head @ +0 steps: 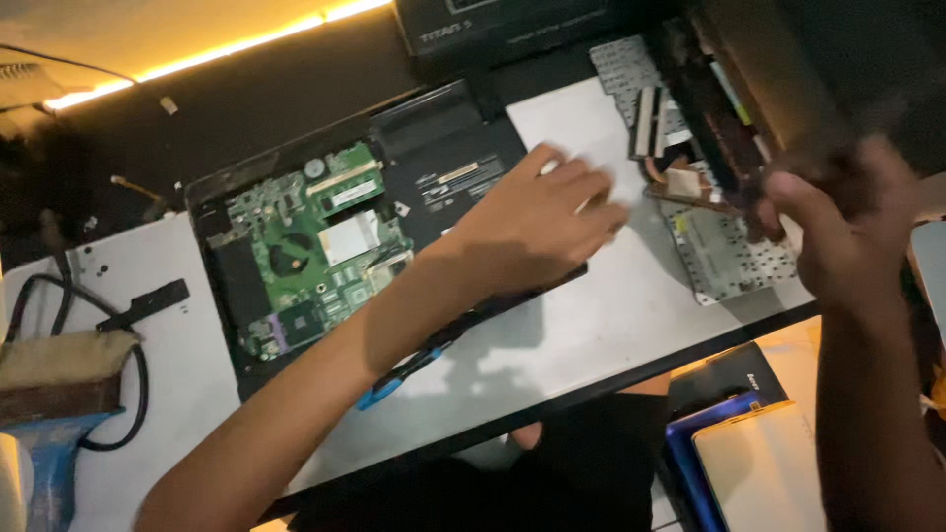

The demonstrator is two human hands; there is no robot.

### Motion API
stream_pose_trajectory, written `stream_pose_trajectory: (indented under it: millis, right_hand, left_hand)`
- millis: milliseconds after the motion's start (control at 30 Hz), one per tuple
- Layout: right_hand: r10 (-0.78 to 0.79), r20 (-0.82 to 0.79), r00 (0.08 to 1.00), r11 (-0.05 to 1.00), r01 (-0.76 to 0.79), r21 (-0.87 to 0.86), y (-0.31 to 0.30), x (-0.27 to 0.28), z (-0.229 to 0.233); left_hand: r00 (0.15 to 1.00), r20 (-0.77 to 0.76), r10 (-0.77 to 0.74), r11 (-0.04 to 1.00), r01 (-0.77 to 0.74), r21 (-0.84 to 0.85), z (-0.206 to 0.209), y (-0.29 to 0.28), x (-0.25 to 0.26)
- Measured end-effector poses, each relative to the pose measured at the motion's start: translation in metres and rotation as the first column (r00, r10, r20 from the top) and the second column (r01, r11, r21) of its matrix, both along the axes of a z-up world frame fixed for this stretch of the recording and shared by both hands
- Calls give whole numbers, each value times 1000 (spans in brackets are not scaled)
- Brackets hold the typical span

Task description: The person scrapes a copper heatsink with a metal tool, then uses a screwdriver to remove screws from the motherboard and detach a heatsink. The person continues to scrape the heatsink surface.

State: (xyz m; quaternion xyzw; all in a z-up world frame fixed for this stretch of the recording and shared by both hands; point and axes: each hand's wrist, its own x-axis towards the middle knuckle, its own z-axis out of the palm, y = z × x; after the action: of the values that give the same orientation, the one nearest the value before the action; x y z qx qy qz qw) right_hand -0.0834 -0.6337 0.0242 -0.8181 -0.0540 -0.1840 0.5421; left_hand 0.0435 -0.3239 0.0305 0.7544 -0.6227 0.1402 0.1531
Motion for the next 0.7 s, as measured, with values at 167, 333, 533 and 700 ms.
stream_pose_trajectory:
  millis: [167,333,533,700]
  right_hand:
    - [-212,-48,976,943,218,251,-28,-34,-82]
    - [-138,-171,976,929,187,318,7,-43,-64]
    - [-134,-208,969,953,183,240,2,-44,-76]
    - [-162,-153,975,985,150,-86,18,-51,-63]
  left_hand:
    - [999,7,37,997,-38,64,-50,-106,52]
    - [977,188,-100,995,97,28,-53,-118,69]
    - [870,446,-209,977,201,65,-51,-112,75]
    - [794,522,-313,933,361,10,-50,-112,68]
